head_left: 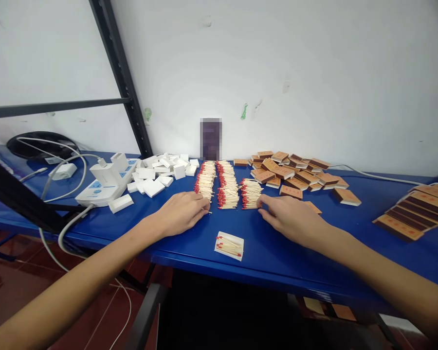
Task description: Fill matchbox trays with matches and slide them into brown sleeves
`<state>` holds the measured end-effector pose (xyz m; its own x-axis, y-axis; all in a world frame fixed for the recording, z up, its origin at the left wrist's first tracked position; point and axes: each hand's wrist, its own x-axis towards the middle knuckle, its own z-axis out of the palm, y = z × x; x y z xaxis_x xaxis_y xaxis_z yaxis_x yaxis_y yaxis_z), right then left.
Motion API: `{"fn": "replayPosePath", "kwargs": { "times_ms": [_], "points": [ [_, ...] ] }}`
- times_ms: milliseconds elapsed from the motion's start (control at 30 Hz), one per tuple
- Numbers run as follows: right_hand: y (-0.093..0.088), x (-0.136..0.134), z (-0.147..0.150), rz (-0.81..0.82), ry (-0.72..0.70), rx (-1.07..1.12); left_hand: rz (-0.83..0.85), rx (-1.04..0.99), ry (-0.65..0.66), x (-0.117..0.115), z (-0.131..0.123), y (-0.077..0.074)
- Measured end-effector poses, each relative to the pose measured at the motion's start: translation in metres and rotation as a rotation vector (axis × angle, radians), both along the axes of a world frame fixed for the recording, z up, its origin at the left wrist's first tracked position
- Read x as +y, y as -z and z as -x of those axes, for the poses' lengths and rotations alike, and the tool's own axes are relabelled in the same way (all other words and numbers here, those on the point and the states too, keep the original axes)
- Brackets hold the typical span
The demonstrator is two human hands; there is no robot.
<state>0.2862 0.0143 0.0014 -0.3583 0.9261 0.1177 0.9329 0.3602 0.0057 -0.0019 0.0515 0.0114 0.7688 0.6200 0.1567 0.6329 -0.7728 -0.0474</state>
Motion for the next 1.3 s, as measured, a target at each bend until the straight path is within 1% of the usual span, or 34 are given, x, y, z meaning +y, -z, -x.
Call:
{"fn": "replayPosePath", "kwargs": {
  "times_ms": [100,200,333,433,533,600,667,733,867,933,1000,1100,1300],
  "points": [
    [0.000,0.000,0.001,0.017,0.003,0.003,-0.033,0.013,0.013,0.000,-0.002,0.000],
    [-0.001,0.000,0.003,0.033,0.018,-0.008,-0.039,-0.053,0.010,0.000,-0.001,0.001],
    [0.000,0.001,0.004,0.037,0.039,-0.005,0.077,-0.159,-0.008,-0.006,-0.002,0.000],
    [0.001,0.001,0.004,0.008,0.044,0.001,0.172,-0.206,-0.009,-0.020,-0.007,-0.004],
    [0.002,0.001,0.004,-0.011,0.032,0.003,0.236,-0.228,0.033,-0.040,-0.018,-0.007],
    [0.003,0.001,0.005,-0.014,0.023,0.012,0.235,-0.218,0.080,-0.051,-0.025,-0.008],
    [0.003,0.001,0.006,-0.029,0.019,0.021,0.211,-0.223,0.106,-0.055,-0.029,-0.007],
    [0.002,0.002,0.008,-0.041,0.015,0.008,0.172,-0.244,0.076,-0.051,-0.026,-0.006],
    [-0.001,0.006,0.012,0.000,0.018,-0.097,0.027,-0.278,-0.116,-0.028,-0.003,-0.006],
    [-0.003,0.006,0.013,0.022,0.014,-0.138,0.020,-0.263,-0.204,-0.017,0.010,-0.005],
    [-0.006,0.005,0.016,0.044,-0.008,-0.154,0.038,-0.218,-0.259,-0.011,0.020,-0.003],
    [-0.006,0.001,0.021,0.061,-0.057,-0.163,0.084,-0.173,-0.261,-0.009,0.025,0.001],
    [-0.001,-0.002,0.027,-0.029,-0.103,-0.174,0.145,-0.164,-0.225,-0.010,0.020,0.003]
  ]
}}
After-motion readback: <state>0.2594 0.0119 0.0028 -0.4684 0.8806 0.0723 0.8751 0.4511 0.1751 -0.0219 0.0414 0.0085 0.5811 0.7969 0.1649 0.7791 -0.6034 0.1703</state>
